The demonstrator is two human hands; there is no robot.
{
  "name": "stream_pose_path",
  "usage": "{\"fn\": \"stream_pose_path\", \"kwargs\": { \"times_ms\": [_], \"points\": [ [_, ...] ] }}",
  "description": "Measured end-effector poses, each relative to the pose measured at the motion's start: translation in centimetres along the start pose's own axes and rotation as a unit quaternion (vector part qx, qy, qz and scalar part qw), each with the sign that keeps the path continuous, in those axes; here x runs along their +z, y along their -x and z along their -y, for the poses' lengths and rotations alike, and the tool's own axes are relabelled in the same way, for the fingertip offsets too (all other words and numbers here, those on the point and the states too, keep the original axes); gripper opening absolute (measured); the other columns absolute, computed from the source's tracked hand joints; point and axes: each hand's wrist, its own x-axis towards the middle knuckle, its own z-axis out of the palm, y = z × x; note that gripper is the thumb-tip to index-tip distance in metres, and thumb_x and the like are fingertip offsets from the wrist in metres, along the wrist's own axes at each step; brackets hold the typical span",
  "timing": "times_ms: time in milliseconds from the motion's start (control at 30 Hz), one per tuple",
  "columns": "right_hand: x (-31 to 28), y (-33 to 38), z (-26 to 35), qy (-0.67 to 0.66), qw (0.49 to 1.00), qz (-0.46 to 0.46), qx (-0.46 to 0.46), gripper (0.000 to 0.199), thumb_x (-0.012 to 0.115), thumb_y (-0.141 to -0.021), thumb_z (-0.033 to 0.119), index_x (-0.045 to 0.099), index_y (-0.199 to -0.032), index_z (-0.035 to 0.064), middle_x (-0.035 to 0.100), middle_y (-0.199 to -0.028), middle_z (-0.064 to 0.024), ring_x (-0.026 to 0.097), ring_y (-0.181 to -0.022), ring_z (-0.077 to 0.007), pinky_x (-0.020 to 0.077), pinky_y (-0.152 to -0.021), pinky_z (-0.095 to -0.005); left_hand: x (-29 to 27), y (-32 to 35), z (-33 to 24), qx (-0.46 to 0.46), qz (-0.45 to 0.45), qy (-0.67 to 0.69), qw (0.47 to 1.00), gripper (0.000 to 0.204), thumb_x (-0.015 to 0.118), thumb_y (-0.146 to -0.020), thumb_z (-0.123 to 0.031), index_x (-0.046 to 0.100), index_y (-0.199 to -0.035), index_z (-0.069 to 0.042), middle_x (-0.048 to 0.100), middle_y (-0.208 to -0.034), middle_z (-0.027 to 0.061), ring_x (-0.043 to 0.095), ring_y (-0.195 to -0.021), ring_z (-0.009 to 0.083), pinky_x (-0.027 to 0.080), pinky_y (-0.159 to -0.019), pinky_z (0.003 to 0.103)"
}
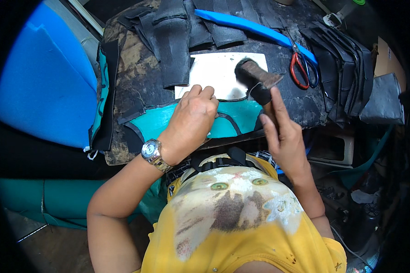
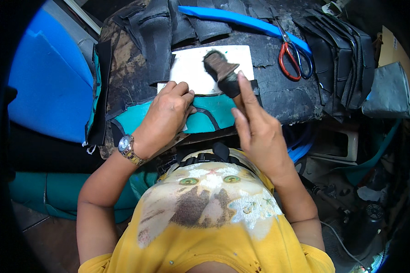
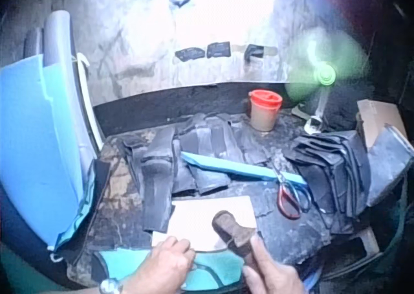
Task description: The person assembles a green and black footwear item by cutting a blue foam strip, placing it inside the shoe, and hammering the edges to secure the material. The person repeatedly folds and presses the shoe parts together while using a hammer to flatten seams.
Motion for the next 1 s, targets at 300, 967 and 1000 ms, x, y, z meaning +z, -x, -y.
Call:
{"fn": "stream_pose_path", "kwargs": {
  "times_ms": [300,967,1000],
  "points": [
    [0.6,0.1,0.2,-0.033,0.998,0.044,0.031,0.067,0.06,-0.097,0.008,0.031,-0.157,0.0129,0.069,-0.107,-0.0278,0.07,-0.09,-0.0444,0.0556,-0.077,-0.0479,0.2,0.2,0.3,0.047,-0.059,-0.063,0.995,0.009,0.072,-0.077,-0.008,0.072,-0.077,0.001,0.065,-0.095,0.0125,0.058,-0.098,0.0304,0.046,-0.091,0.044],
    [-0.8,1.9,-0.2,0.06,0.992,0.064,0.09,0.065,0.058,-0.098,0.005,0.031,-0.157,0.0105,0.07,-0.112,-0.0241,0.069,-0.098,-0.045,0.0557,-0.08,-0.0444,2.9,-3.4,-1.6,-0.112,-0.015,0.201,0.973,0.027,0.078,-0.078,-0.005,0.066,-0.099,0.006,0.064,-0.099,0.022,0.063,-0.095,0.0393,0.05,-0.084,0.044],
    [-0.6,2.1,-0.8,0.06,0.992,0.059,0.094,0.065,0.058,-0.098,0.005,0.03,-0.158,0.0104,0.07,-0.112,-0.024,0.069,-0.098,-0.045,0.0558,-0.08,-0.0444,2.9,-3.1,-1.8,-0.106,-0.03,0.196,0.974,0.028,0.08,-0.077,-0.006,0.066,-0.098,0.007,0.063,-0.099,0.0212,0.063,-0.095,0.0389,0.05,-0.084,0.044]
  ]
}}
